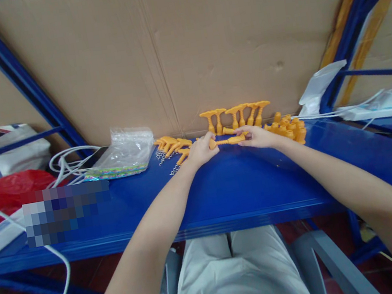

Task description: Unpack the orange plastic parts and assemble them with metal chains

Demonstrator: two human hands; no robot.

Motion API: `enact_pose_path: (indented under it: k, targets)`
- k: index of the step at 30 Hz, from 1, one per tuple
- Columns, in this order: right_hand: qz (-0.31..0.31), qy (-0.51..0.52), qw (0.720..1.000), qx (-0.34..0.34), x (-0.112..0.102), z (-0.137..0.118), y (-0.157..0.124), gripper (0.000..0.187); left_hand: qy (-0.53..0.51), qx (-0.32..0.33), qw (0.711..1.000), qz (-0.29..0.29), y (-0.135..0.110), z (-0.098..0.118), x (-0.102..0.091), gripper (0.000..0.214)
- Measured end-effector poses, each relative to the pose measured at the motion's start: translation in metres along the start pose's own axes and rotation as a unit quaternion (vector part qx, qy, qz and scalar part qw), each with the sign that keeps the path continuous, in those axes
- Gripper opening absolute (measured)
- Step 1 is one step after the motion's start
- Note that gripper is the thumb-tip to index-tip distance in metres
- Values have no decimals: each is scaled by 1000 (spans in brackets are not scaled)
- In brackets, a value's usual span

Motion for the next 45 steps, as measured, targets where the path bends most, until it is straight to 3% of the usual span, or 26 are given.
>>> enact_pose_path:
  k: [4, 16, 21, 26, 30, 38, 45]
  targets:
    - [-3, 75, 996, 51, -8, 8, -5, 51, -18, -1, 1000, 12, 1, -4, 1, 33]
    - [-4, 270, 948, 166, -5, -6, -12, 18, -28, 13, 998, 46, 2, -6, -2, 31]
    - [11, 266, 939, 219, -1, -6, -13, 28, -26, 11, 999, 41, 3, -6, -2, 32]
    - [-29, 263, 939, 219, -2, -4, -16, 21, -23, 11, 999, 35, 4, -6, 1, 33]
    - [-86, 279, 937, 190, -1, -1, -18, 44, -21, 7, 999, 37, 3, -5, 2, 33]
    - [-63, 292, 937, 181, 3, 1, -15, 27, -35, 13, 998, 56, 2, -5, -4, 30]
    - [-51, 295, 931, 210, 4, -5, -14, 39, -46, 20, 997, 65, 1, -3, -6, 30]
Point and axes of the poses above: each hand's wrist, its own y-axis towards the middle knuckle, its own x-axis out of the palm, z = x × y, the point moved 8 cm from there along y, towards the middle knuckle, and after that the axes turned 3 degrees about -z, right-handed, at the moved point
